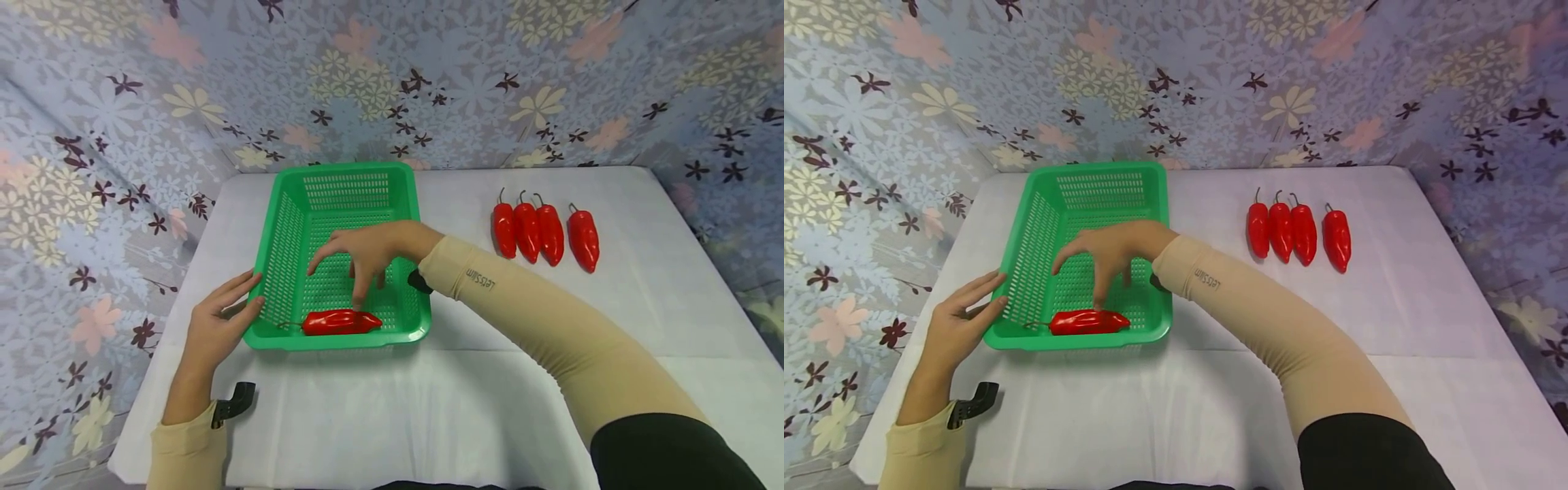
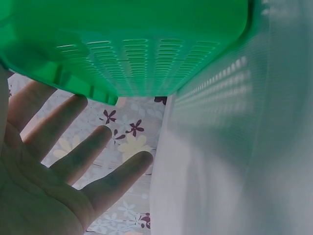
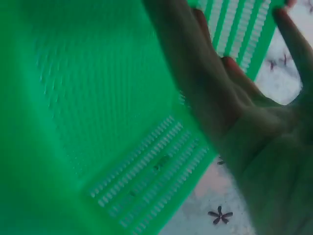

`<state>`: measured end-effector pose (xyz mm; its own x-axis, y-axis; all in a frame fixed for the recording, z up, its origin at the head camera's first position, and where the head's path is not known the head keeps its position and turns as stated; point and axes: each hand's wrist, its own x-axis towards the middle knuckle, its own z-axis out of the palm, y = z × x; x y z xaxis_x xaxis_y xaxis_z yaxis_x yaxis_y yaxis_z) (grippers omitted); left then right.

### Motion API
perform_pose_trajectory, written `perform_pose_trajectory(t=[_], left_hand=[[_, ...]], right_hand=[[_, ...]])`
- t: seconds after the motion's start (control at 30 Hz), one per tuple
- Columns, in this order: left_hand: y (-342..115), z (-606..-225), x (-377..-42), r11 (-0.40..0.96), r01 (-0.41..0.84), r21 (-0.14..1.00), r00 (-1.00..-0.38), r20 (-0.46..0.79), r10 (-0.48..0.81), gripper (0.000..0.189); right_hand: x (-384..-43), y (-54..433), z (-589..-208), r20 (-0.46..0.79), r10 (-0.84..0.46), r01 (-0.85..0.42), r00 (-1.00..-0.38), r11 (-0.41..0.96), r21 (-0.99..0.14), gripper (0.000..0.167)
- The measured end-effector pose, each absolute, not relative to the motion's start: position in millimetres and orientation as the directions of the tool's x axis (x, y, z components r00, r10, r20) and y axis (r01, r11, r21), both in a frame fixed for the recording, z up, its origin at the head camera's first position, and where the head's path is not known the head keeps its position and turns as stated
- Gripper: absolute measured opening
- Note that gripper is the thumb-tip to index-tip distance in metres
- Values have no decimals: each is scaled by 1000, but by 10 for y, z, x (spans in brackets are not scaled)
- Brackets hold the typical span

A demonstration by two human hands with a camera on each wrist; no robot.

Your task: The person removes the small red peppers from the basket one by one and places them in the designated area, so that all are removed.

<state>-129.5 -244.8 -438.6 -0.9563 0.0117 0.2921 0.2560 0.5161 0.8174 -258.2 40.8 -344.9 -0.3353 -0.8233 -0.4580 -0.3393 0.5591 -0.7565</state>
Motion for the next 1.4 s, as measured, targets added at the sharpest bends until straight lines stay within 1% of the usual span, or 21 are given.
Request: perform_pose_trajectory(t=[0.13,0.2,0.33,0.43,0.53,0.67,0.8,0.97,1.13,1.27,1.4], left_hand=[[-2459,-4394,-1317,515,273,812,-950,310,14,41],[-2464,-4402,-1324,520,272,810,-950,311,13,41],[-2466,-4421,-1320,523,259,812,-954,300,7,41],[-2465,-4431,-1316,520,257,815,-955,298,4,41],[-2460,-4433,-1315,521,260,813,-953,302,4,41],[-2464,-4435,-1318,522,258,813,-954,301,1,41],[-2465,-4433,-1315,519,259,815,-953,303,-1,40],[-2465,-4438,-1319,510,259,820,-954,300,2,40],[-2473,-4434,-1320,514,256,819,-956,295,6,41],[-2474,-4428,-1316,509,262,820,-954,299,9,41],[-2462,-4416,-1307,499,274,822,-951,309,13,40]], right_hand=[[-2544,208,-3490,-461,-825,-348,-328,559,-752,81],[-2534,139,-3520,-491,-810,-340,-319,582,-739,83],[-2513,74,-3625,-557,-783,-377,-278,622,-686,90],[-2495,59,-3709,-597,-763,-393,-248,643,-658,91],[-2480,37,-3781,-626,-749,-379,-216,655,-654,90],[-2469,-14,-3879,-626,-756,-395,-191,643,-656,88],[-2448,-55,-3951,-612,-770,-451,-179,617,-644,85],[-2418,-71,-3992,-597,-780,-520,-190,595,-612,77],[-2413,-70,-3996,-596,-776,-510,-207,605,-612,72],[-2438,-55,-3963,-576,-788,-472,-219,602,-644,72],[-2489,-13,-3868,-484,-840,-421,-247,543,-727,71]])
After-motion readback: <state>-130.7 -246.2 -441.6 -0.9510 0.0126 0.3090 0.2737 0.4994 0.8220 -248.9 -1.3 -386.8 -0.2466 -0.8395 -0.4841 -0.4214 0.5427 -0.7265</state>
